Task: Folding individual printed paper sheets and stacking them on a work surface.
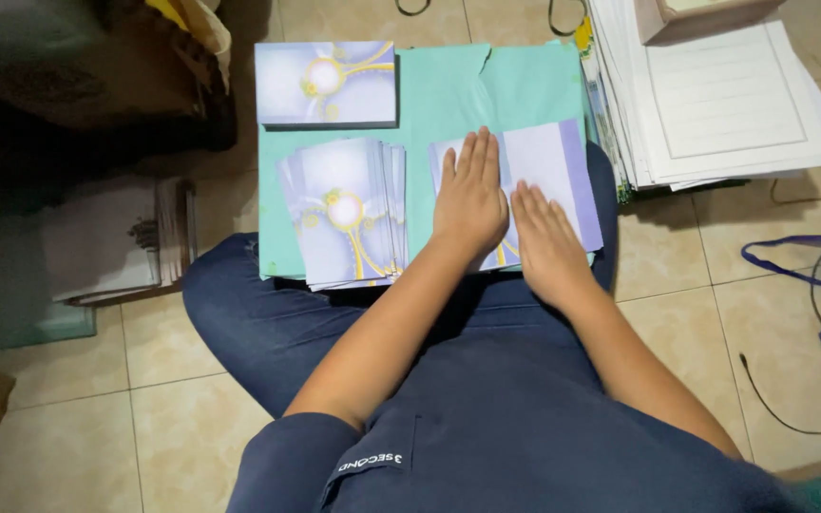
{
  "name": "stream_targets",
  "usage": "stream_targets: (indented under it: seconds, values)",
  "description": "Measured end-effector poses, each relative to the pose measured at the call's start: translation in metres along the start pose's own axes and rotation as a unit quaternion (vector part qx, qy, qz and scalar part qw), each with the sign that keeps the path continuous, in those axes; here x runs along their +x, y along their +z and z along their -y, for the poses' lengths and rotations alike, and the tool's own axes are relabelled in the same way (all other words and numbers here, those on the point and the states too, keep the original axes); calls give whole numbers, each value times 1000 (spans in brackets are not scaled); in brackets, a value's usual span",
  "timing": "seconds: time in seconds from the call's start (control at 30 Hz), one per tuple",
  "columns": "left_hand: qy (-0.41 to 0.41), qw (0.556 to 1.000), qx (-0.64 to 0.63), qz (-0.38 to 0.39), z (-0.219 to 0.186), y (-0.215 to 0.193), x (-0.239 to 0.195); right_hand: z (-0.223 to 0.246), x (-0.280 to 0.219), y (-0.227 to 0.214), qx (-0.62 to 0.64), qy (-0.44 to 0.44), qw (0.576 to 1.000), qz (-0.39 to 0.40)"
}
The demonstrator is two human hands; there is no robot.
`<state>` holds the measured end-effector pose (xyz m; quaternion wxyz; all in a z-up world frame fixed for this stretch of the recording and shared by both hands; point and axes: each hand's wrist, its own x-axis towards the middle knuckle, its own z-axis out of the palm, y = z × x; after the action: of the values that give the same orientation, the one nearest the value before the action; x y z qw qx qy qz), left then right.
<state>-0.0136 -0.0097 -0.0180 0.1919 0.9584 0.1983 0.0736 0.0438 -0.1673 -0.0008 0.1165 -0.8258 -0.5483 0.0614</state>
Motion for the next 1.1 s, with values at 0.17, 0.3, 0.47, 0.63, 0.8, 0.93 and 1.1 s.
stream_targets:
  seconds: [0.17,0.3,0.47,0.63,0.8,0.93,1.1]
  values:
    - [2,1000,5,28,-2,-4,-1,-3,3,1,9,11,1000,7]
    - [-3,998,20,55,1,-3,4,-29,66,14,-24,-1,999,-32]
    - [-15,999,20,45,0,-1,6,-26,61,2,-6,-29,999,-26]
    - [-24,999,0,43,-1,-3,4,-7,-5,-2,25,-32,999,19]
    - [-26,998,9,56,-4,-7,4,-10,-3,0,19,-34,999,14]
    - [-25,998,7,59,-4,-5,5,-27,50,7,-29,-31,999,-21]
    - [-36,994,46,87,-1,5,16,-22,59,4,-30,-4,999,-25]
